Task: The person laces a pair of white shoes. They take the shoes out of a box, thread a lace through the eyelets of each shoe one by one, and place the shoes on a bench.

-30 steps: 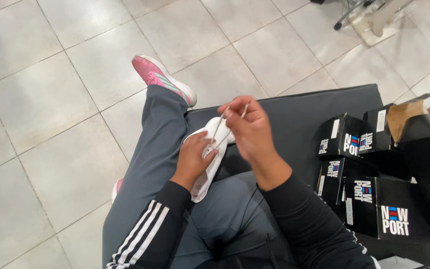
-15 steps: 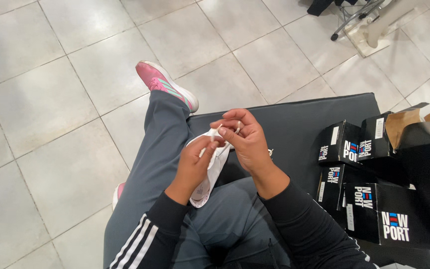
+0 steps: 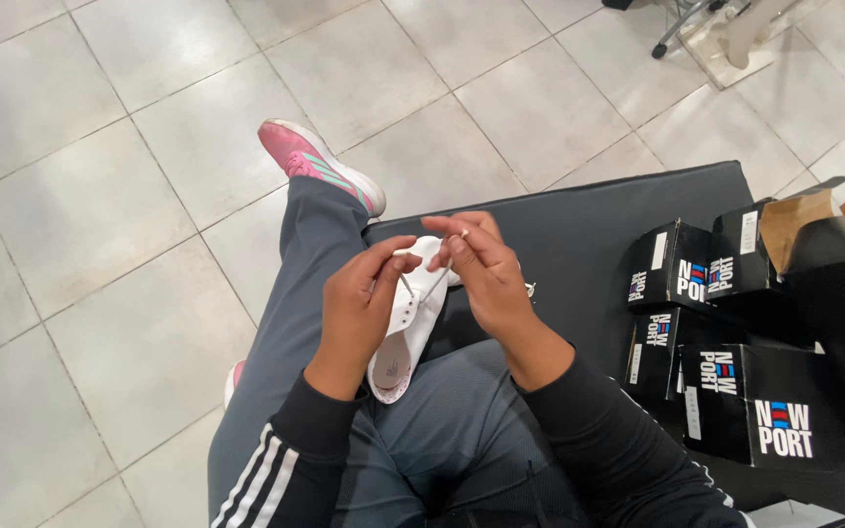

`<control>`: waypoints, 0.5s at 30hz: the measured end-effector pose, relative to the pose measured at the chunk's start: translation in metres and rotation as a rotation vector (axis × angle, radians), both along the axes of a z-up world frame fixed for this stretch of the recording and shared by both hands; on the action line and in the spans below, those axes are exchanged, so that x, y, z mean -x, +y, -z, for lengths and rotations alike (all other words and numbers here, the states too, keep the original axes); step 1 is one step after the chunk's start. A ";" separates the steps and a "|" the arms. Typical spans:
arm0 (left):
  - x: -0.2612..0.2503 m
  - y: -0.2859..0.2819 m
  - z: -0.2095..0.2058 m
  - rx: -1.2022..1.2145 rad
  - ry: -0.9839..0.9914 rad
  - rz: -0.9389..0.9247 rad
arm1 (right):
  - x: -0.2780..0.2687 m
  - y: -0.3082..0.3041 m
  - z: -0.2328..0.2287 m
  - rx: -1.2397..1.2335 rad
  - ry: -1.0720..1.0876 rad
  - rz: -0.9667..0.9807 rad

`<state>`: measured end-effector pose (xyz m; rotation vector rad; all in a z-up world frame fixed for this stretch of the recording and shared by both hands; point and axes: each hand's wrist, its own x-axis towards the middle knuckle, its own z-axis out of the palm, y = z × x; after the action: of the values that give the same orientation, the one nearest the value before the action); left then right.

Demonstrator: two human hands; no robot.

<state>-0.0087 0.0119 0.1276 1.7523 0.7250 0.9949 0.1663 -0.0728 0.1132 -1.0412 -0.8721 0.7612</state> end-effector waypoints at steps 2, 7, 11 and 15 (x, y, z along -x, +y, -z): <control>-0.002 -0.003 -0.002 0.014 0.012 0.002 | 0.003 -0.004 -0.026 -0.037 -0.118 0.021; -0.011 -0.007 -0.004 0.054 0.069 -0.035 | 0.002 -0.009 -0.038 -0.071 -0.176 0.057; -0.018 -0.005 -0.011 -0.086 0.086 -0.027 | -0.009 -0.009 -0.028 -0.008 -0.194 0.187; -0.018 -0.004 -0.017 -0.189 0.039 -0.023 | -0.004 -0.009 -0.041 0.040 -0.239 0.242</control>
<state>0.0089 0.0078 0.1451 1.9347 0.6950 1.0765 0.1704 -0.0818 0.1541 -1.2653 -0.9154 0.4585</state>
